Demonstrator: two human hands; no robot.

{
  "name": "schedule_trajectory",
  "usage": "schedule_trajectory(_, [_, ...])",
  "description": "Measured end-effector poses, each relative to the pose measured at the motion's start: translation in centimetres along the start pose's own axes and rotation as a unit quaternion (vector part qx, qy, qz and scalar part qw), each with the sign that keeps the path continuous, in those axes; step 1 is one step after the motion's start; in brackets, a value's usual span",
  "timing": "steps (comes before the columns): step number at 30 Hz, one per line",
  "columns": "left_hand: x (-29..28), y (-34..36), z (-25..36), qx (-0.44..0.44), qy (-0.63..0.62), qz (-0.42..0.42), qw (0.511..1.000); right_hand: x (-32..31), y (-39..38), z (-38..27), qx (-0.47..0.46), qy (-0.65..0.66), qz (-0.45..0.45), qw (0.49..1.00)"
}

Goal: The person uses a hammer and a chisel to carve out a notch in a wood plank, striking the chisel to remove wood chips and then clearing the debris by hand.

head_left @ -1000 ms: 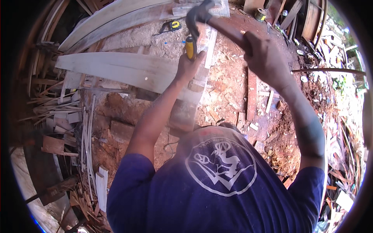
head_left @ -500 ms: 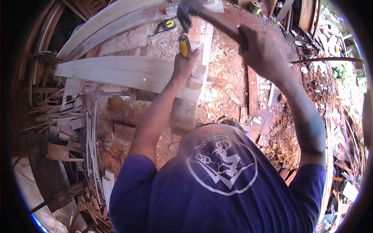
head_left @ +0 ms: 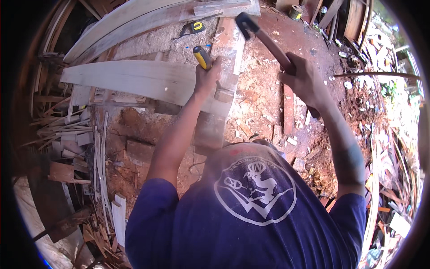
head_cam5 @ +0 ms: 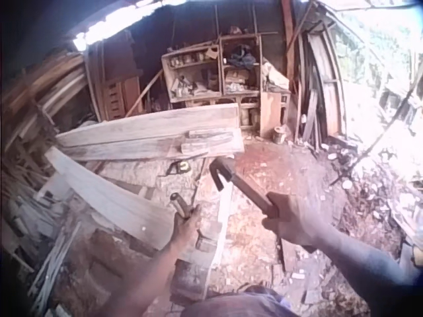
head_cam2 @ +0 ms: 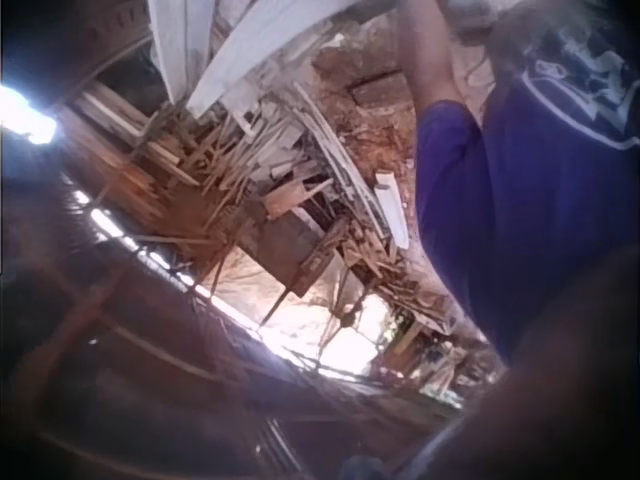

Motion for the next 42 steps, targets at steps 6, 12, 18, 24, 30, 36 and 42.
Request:
schedule_trajectory(6, [-2.7, -3.5, -1.3, 0.038, -0.157, 0.092, 0.982, 6.0, -5.0, 1.9, 0.050, 0.207, 0.003, 0.977])
schedule_trajectory(12, [-3.2, -3.2, -1.1, 0.036, -0.110, 0.085, 0.990, 18.9, -6.1, 4.2, -0.073, -0.062, -0.152, 0.984])
schedule_trajectory(18, [-7.6, -3.6, -2.9, 0.056, -0.174, 0.047, 0.982, 9.6, -2.6, -1.9, -0.025, 0.113, -0.009, 0.993])
schedule_trajectory(24, [-7.7, -6.1, 1.3, 0.080, -0.379, 0.058, 0.920, 15.5, -5.0, 4.2, 0.082, 0.126, -0.051, 0.987])
schedule_trajectory(30, [-12.7, -9.6, 3.2, 0.034, -0.275, 0.157, 0.948, 16.0, -3.8, 0.4, -0.011, 0.001, -0.154, 0.988])
schedule_trajectory(36, [-14.9, -12.9, 1.4, 0.023, -0.291, 0.195, 0.936, 15.5, -2.6, -0.6, 0.015, 0.173, -0.072, 0.982])
schedule_trajectory(42, [-16.5, -14.2, -1.1, 0.013, -0.315, 0.202, 0.927, 16.1, -3.2, 6.3, 0.092, 0.009, -0.169, 0.981])
Point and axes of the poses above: each hand's wrist, its own y-axis towards the middle knuckle, its own x-axis out of the palm, z = x × y, the point moved 10 cm from there along y, towards the middle knuckle, and after that the axes turned 14 degrees about -x, right-handed, at the moved point
